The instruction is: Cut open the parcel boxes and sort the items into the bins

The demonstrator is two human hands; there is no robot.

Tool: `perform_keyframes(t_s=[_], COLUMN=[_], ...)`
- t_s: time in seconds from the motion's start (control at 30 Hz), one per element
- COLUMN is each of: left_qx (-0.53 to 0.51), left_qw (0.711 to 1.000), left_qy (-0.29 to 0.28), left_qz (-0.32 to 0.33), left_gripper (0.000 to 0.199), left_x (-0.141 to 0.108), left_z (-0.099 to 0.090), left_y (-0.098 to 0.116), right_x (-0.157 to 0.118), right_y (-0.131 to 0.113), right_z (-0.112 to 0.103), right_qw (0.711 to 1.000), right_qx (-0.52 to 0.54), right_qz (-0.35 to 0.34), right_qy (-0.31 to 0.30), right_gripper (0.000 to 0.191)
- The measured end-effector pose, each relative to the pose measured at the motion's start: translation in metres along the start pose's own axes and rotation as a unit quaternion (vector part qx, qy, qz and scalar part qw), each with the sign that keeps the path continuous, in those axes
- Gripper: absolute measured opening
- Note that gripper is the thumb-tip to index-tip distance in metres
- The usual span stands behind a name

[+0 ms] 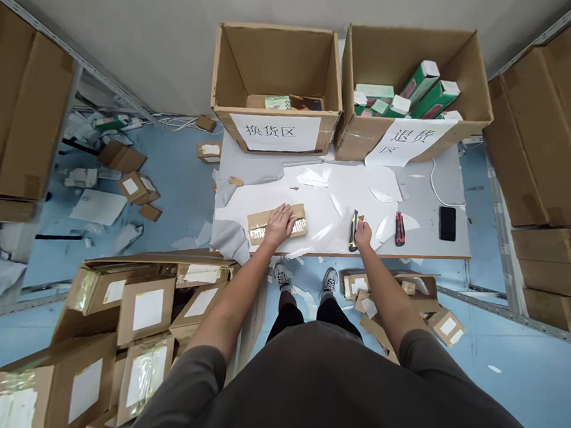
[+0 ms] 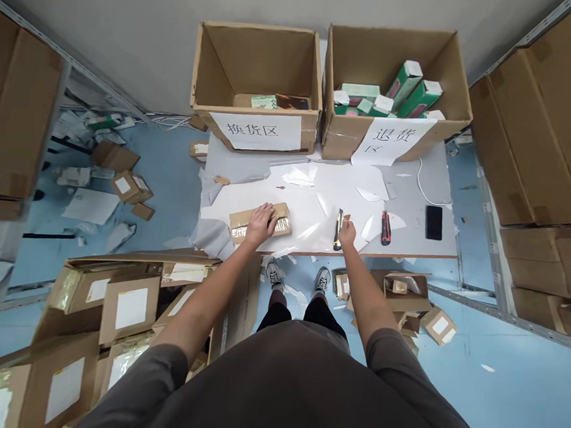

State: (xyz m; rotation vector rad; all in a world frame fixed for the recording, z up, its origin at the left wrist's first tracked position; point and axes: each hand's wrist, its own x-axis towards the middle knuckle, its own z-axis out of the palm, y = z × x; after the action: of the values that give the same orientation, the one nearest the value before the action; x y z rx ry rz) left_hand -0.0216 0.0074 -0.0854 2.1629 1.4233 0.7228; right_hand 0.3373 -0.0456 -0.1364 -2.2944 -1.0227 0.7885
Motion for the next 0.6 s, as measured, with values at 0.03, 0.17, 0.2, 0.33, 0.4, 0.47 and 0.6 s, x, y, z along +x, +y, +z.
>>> perform_keyframes(t_s=[0.03, 0.17, 0.2, 0.33, 0.4, 0.47, 0.6], left_qx=[0.000, 0.006, 0.009, 0.020, 0.025, 0.031, 0.037], left_qw=[1.000, 1.000, 1.000, 1.000, 1.000, 0.999, 0.997], left_qy=[0.000, 0.005, 0.008, 0.005, -0.006, -0.017, -0.061], left_qz=[0.000, -0.003, -0.003, -0.004, -0.011, -0.024, -0.034], left_gripper=[0.035, 0.034, 0.034, 0.033, 0.032, 0.030, 0.030], left_x=[0.000, 0.001, 0.002, 0.003, 0.004, 0.008, 0.018], left_z=[0.000, 0.001, 0.002, 0.002, 0.002, 0.001, -0.011], left_y=[-0.001, -0.008, -0.009, -0.007, -0.003, 0.003, 0.010], right_x=[0.003, 0.016, 0.018, 0.011, -0.008, -0.037, -0.095], right_y=[0.008, 0.019, 0.018, -0.006, -0.030, -0.059, -0.113], right_z=[0.004, 0.013, 0.013, 0.010, 0.013, 0.024, 0.055], right_qw=[1.000, 0.998, 0.997, 0.995, 0.995, 0.988, 0.970], right_qx=[-0.009, -0.039, -0.046, -0.034, 0.010, 0.054, 0.038], right_qz=[0.013, 0.035, 0.031, -0.023, -0.081, -0.143, -0.192], right_qy=[0.016, 0.039, 0.048, 0.088, 0.057, -0.018, -0.144], right_gripper=[0.051, 0.042, 0.040, 0.041, 0.043, 0.043, 0.047])
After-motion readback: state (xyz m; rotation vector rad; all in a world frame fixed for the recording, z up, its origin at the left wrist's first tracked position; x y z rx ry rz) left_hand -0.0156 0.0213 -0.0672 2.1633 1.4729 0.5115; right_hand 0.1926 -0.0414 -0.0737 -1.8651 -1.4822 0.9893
